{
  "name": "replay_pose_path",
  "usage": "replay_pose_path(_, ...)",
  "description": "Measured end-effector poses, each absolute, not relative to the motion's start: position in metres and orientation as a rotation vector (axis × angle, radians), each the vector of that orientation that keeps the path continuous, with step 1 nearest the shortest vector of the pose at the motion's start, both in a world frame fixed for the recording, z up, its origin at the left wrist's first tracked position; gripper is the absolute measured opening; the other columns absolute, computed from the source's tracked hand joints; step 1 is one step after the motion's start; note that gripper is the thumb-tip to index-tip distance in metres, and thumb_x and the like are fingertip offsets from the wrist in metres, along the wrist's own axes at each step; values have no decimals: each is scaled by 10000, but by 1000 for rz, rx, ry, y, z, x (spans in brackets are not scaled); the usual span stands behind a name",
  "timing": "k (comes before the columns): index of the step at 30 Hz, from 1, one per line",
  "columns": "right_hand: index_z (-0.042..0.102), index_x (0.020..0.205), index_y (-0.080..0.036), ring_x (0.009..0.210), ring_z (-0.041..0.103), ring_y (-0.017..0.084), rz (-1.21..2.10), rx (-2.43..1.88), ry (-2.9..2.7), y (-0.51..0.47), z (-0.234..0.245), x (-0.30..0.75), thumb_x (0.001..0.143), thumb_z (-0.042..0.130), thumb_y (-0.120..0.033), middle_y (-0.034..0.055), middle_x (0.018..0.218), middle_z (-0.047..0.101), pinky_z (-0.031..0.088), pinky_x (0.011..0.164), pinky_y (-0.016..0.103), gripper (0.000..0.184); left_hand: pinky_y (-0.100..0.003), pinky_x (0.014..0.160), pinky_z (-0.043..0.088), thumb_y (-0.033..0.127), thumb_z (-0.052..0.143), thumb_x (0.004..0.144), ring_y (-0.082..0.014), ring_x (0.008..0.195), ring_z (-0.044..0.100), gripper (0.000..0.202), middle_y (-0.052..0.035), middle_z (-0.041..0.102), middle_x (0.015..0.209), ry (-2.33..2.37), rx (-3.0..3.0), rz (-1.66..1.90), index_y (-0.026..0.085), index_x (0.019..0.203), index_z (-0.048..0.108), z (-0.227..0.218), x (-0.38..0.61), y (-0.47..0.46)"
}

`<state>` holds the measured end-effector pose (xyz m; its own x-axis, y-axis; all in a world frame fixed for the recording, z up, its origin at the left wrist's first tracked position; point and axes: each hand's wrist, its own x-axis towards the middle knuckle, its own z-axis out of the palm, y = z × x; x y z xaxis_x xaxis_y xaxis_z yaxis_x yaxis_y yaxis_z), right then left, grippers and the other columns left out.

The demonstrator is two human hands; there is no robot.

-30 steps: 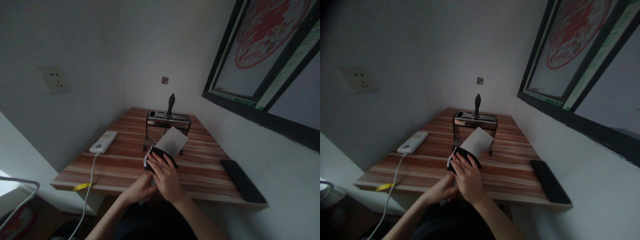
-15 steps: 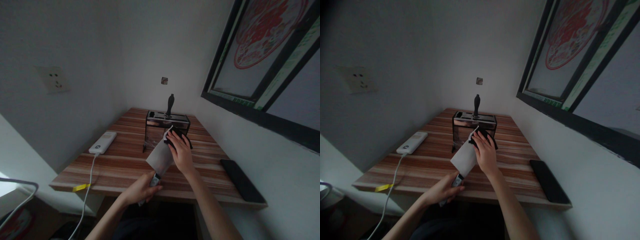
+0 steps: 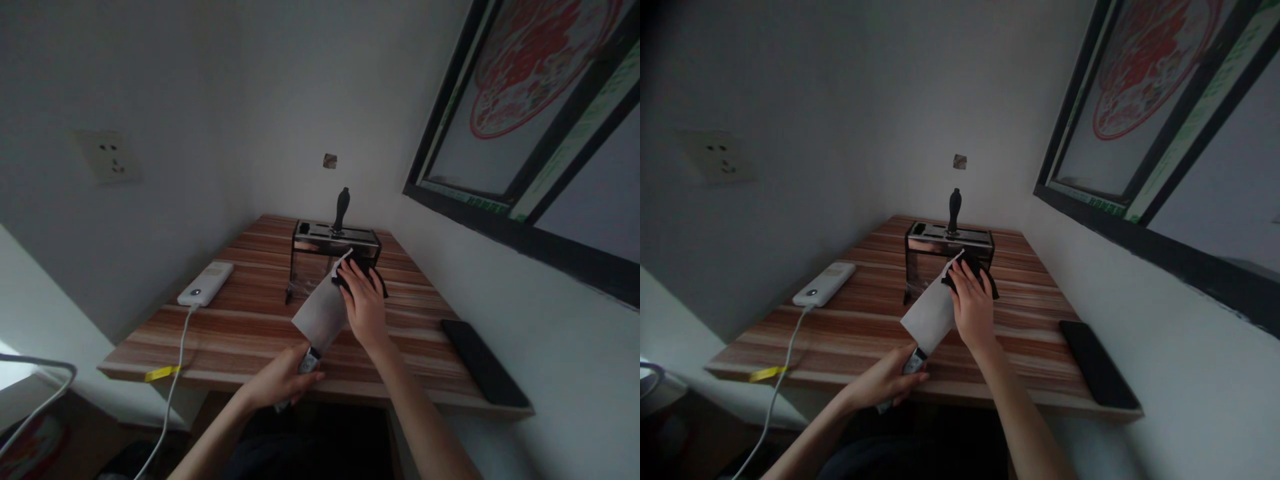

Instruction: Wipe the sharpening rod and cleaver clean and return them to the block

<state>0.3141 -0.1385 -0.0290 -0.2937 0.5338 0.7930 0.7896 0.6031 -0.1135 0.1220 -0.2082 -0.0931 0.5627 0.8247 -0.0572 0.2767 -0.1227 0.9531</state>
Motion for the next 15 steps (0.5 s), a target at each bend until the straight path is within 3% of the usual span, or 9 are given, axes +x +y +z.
replay_pose_path(10,526,1281,-187,1325,449,185,-195,-903,-2116,-190,-62,273,957,410,-107,50,1350,580,220,1120,404,353,-152,382,323,305,568,802,-62,382,437,187,78,498,534,937,1643,681,171,887,469,-95,124,-208)
replay_pose_path(13,513,1305,-196,1328,446,181,-144,-877,-2144,-203,-69,264,950,420,-97,42,1356,575,232,1121,398,380,-156,382,315,176,522,723,-76,390,452,28,51,500,479,990,1646,655,161,729,499,-99,124,-207)
replay_pose_path(15,497,1327,-204,1328,446,175,-104,-867,-2161,-210,-73,258,936,429,-81,39,1363,569,250,1118,396,415,-163,390,308,135,484,672,-78,405,448,100,28,488,451,1002,1667,608,163,577,476,-102,123,-207)
